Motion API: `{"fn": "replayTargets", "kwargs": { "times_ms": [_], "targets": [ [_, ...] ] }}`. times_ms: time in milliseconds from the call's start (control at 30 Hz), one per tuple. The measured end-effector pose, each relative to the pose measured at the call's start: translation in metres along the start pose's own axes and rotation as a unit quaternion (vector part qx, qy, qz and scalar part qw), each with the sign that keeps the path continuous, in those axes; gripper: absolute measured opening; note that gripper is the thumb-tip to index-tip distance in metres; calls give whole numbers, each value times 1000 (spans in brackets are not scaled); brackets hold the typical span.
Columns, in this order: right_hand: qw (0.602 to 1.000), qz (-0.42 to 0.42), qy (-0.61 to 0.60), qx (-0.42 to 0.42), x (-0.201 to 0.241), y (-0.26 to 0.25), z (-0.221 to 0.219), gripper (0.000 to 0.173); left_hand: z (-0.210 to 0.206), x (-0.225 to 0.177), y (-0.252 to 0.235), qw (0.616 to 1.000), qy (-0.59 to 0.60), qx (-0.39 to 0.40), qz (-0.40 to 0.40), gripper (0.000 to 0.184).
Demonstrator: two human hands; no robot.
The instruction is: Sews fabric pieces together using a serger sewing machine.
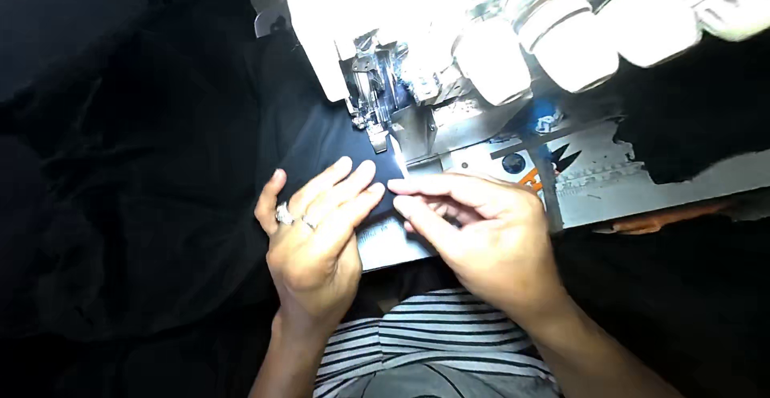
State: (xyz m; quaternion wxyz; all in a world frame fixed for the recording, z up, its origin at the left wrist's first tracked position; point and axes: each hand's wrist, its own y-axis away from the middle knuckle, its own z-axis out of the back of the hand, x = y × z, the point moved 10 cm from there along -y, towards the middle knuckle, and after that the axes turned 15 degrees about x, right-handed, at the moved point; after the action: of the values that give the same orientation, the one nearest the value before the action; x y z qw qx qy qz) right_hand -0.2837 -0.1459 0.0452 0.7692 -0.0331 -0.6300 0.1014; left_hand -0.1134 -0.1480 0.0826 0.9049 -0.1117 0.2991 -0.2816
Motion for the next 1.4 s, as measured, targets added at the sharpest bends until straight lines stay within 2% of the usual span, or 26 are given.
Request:
{"fn": "replayTargets", "kwargs": {
  "times_ms": [100, 267, 400, 500, 567, 667, 733, 800, 833, 900, 967, 1033, 1133, 1200, 1300, 1400],
  "targets": [
    [997, 45, 53, -29, 6, -10, 2, 18, 3, 8, -23, 999, -11, 29, 9, 33],
    [1000, 24, 6, -15, -3, 7, -4, 21, 5, 22, -37, 998, -1, 50, 39, 40],
    [998, 31, -43, 35, -6, 24, -9, 13, 10, 18, -18, 994, -59, 52, 81, 46],
    [997, -3, -47, 63, -15, 27, -17, 14, 16, 1, 10, 989, -81, 29, 118, 40],
    [995, -37, -57, 67, -21, 24, -18, 19, 4, -16, 18, 990, -42, 38, 127, 34],
    [987, -92, -124, 50, -38, 16, -15, 21, -44, -39, 13, 988, 33, 121, 87, 26],
    [971, -126, -199, 49, -51, 12, -12, 17, -54, -40, 9, 980, 58, 182, 63, 27],
    [965, -139, -216, 45, -49, 13, -5, 11, -37, -42, 9, 974, 77, 211, 43, 27],
    [971, -131, -193, 48, -42, 15, -1, 8, -19, -40, 7, 977, 72, 198, 35, 27],
    [982, -90, -153, 57, -25, 21, 2, 6, 12, -30, 0, 984, -2, 175, 14, 31],
    [987, -34, -138, 69, -8, 27, 1, 6, 18, -11, -11, 972, -70, 223, -15, 35],
    [987, 7, -134, 87, 3, 32, 3, 7, 20, 8, -16, 959, -42, 278, -42, 21],
    [989, 7, -115, 88, -2, 37, 15, 11, 44, 14, -16, 942, 71, 318, -85, 24],
    [985, -28, -150, 85, -18, 39, 16, 14, 56, 21, -25, 954, 83, 284, -47, 19],
    [972, -90, -208, 67, -43, 37, 9, 23, 57, 51, -50, 979, 78, 185, 42, 15],
    [969, -108, -214, 56, -51, 38, 10, 26, 50, 72, -59, 982, 103, 130, 92, 13]
  ]
}}
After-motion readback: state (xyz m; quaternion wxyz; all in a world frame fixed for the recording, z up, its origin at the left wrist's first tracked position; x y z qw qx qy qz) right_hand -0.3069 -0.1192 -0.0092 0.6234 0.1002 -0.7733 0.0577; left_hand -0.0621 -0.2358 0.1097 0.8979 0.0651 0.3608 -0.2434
